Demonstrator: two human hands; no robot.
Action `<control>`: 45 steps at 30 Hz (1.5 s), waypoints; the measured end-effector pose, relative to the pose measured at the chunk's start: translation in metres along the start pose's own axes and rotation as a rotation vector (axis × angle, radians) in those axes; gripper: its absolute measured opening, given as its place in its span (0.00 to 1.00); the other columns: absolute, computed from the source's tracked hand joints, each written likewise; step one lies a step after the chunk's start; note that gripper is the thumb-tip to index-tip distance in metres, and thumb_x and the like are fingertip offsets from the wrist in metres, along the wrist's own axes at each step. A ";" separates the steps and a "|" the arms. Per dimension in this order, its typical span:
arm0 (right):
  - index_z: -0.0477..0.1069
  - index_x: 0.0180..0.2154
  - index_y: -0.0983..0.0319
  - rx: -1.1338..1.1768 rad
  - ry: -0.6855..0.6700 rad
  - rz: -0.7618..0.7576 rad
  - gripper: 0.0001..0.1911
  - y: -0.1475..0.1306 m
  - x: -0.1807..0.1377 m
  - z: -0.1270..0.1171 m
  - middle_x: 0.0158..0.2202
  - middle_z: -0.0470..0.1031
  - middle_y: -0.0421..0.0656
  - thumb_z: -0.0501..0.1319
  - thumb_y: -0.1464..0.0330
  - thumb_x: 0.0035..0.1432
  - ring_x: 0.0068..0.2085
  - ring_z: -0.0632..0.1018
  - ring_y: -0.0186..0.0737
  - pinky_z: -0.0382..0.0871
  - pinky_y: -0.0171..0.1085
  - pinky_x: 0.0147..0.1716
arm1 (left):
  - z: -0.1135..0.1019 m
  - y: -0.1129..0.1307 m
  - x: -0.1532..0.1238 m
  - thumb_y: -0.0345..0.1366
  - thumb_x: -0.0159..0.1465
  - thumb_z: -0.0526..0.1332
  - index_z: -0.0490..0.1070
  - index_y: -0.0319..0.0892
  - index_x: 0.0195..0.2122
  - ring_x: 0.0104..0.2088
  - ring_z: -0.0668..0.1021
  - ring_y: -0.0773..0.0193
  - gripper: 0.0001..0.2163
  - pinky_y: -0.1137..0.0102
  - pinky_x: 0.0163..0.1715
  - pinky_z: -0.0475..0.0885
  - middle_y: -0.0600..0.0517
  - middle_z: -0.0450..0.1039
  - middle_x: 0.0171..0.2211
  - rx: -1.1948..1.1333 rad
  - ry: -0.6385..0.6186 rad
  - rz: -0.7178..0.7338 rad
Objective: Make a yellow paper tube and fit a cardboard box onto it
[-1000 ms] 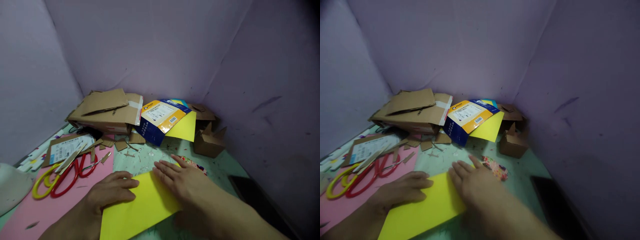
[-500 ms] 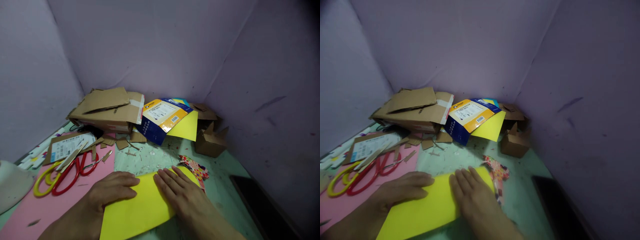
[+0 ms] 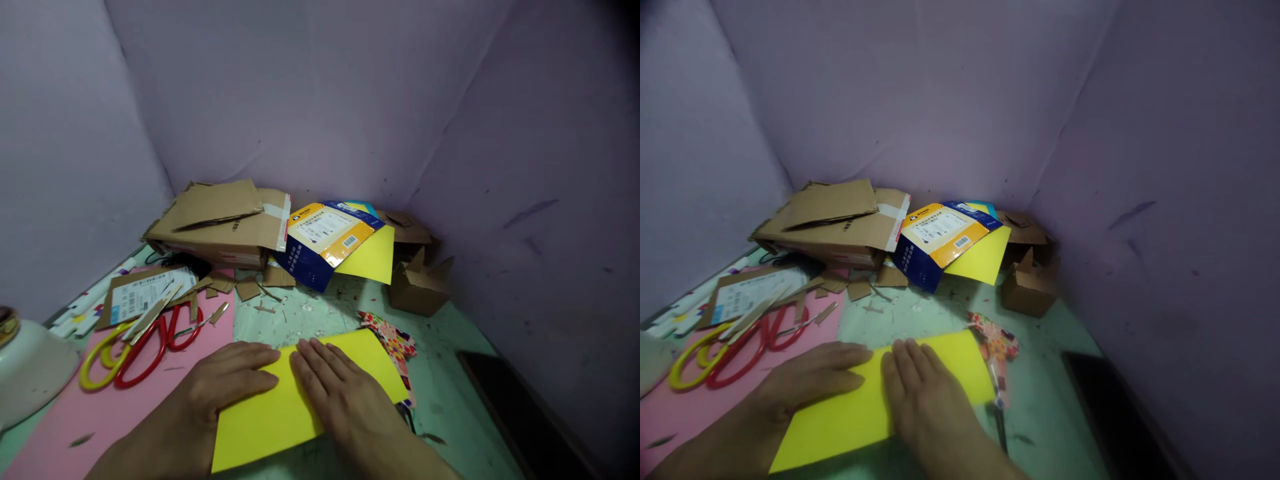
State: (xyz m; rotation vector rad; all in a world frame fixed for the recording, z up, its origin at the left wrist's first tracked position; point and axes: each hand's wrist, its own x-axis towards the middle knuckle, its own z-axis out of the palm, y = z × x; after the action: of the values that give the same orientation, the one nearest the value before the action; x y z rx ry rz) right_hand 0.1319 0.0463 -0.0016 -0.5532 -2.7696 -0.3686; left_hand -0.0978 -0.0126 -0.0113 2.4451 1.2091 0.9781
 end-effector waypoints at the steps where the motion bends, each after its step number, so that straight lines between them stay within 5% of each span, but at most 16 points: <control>1: 0.69 0.52 0.72 0.003 -0.019 0.001 0.18 0.000 0.000 0.000 0.52 0.73 0.56 0.51 0.74 0.63 0.51 0.76 0.51 0.74 0.43 0.49 | 0.000 0.000 0.000 0.37 0.53 0.65 0.64 0.52 0.53 0.54 0.72 0.57 0.25 0.64 0.54 0.67 0.48 0.69 0.56 0.022 0.006 0.004; 5: 0.69 0.52 0.71 -0.021 -0.065 0.056 0.18 0.000 0.000 0.000 0.51 0.73 0.58 0.54 0.72 0.61 0.50 0.76 0.55 0.76 0.45 0.46 | -0.002 0.000 -0.001 0.38 0.55 0.63 0.65 0.52 0.54 0.53 0.73 0.58 0.24 0.67 0.52 0.69 0.48 0.70 0.55 0.109 0.034 0.042; 14: 0.74 0.45 0.74 -0.150 0.062 0.171 0.18 -0.002 -0.003 0.005 0.46 0.78 0.56 0.54 0.74 0.56 0.45 0.79 0.52 0.76 0.45 0.45 | -0.006 0.005 -0.003 0.27 0.57 0.54 0.67 0.43 0.51 0.50 0.76 0.64 0.19 0.68 0.52 0.70 0.47 0.75 0.50 0.367 0.083 0.124; 20: 0.72 0.49 0.75 -0.169 -0.070 0.186 0.22 -0.002 -0.003 0.000 0.49 0.74 0.57 0.54 0.73 0.54 0.49 0.77 0.54 0.74 0.48 0.48 | -0.011 0.014 -0.011 0.19 0.53 0.50 0.68 0.38 0.50 0.50 0.76 0.65 0.23 0.71 0.50 0.71 0.46 0.77 0.47 0.572 0.126 0.174; 26: 0.67 0.54 0.76 -0.101 -0.267 0.278 0.31 -0.002 0.000 -0.005 0.54 0.70 0.59 0.58 0.70 0.47 0.53 0.74 0.58 0.66 0.53 0.55 | -0.005 0.009 -0.023 0.23 0.56 0.53 0.65 0.40 0.48 0.50 0.74 0.59 0.19 0.60 0.57 0.63 0.44 0.74 0.46 0.555 0.153 0.041; 31: 0.65 0.54 0.80 -0.078 -0.349 0.498 0.35 0.008 -0.004 -0.013 0.50 0.73 0.64 0.60 0.71 0.42 0.50 0.74 0.62 0.56 0.60 0.58 | -0.004 0.006 -0.022 0.26 0.56 0.55 0.62 0.44 0.46 0.48 0.73 0.56 0.16 0.62 0.47 0.70 0.45 0.72 0.46 0.406 0.099 -0.170; 34: 0.60 0.58 0.77 -0.095 -0.249 0.560 0.38 0.020 -0.023 -0.022 0.56 0.67 0.64 0.58 0.74 0.41 0.56 0.69 0.65 0.53 0.66 0.56 | -0.003 0.008 -0.019 0.30 0.58 0.57 0.61 0.45 0.49 0.49 0.73 0.56 0.17 0.64 0.46 0.71 0.44 0.69 0.50 0.281 0.050 -0.340; 37: 0.53 0.62 0.68 -0.077 0.027 0.649 0.38 0.025 -0.052 -0.033 0.62 0.59 0.59 0.56 0.75 0.47 0.60 0.64 0.64 0.55 0.69 0.53 | -0.002 0.013 -0.013 0.33 0.58 0.58 0.57 0.47 0.56 0.52 0.72 0.53 0.24 0.61 0.50 0.68 0.45 0.68 0.53 0.219 -0.021 -0.329; 40: 0.49 0.63 0.63 0.153 0.319 0.843 0.35 0.018 -0.079 -0.042 0.62 0.60 0.57 0.56 0.64 0.56 0.59 0.65 0.59 0.61 0.62 0.54 | -0.001 0.018 -0.006 0.38 0.55 0.62 0.60 0.47 0.54 0.50 0.73 0.52 0.25 0.63 0.47 0.70 0.46 0.69 0.51 0.040 -0.086 -0.357; 45: 0.56 0.58 0.56 1.036 0.517 1.262 0.35 -0.003 -0.095 -0.030 0.59 0.64 0.52 0.63 0.55 0.51 0.57 0.69 0.56 0.66 0.53 0.53 | 0.000 0.027 0.002 0.46 0.51 0.67 0.66 0.41 0.51 0.45 0.76 0.48 0.28 0.64 0.39 0.74 0.44 0.75 0.45 -0.567 0.299 -0.792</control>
State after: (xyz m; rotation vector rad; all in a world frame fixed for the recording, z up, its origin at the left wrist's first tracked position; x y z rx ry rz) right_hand 0.2218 0.0033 -0.0058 -1.3832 -1.3410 0.9615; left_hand -0.0805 -0.0278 0.0029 1.2473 1.5309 1.2099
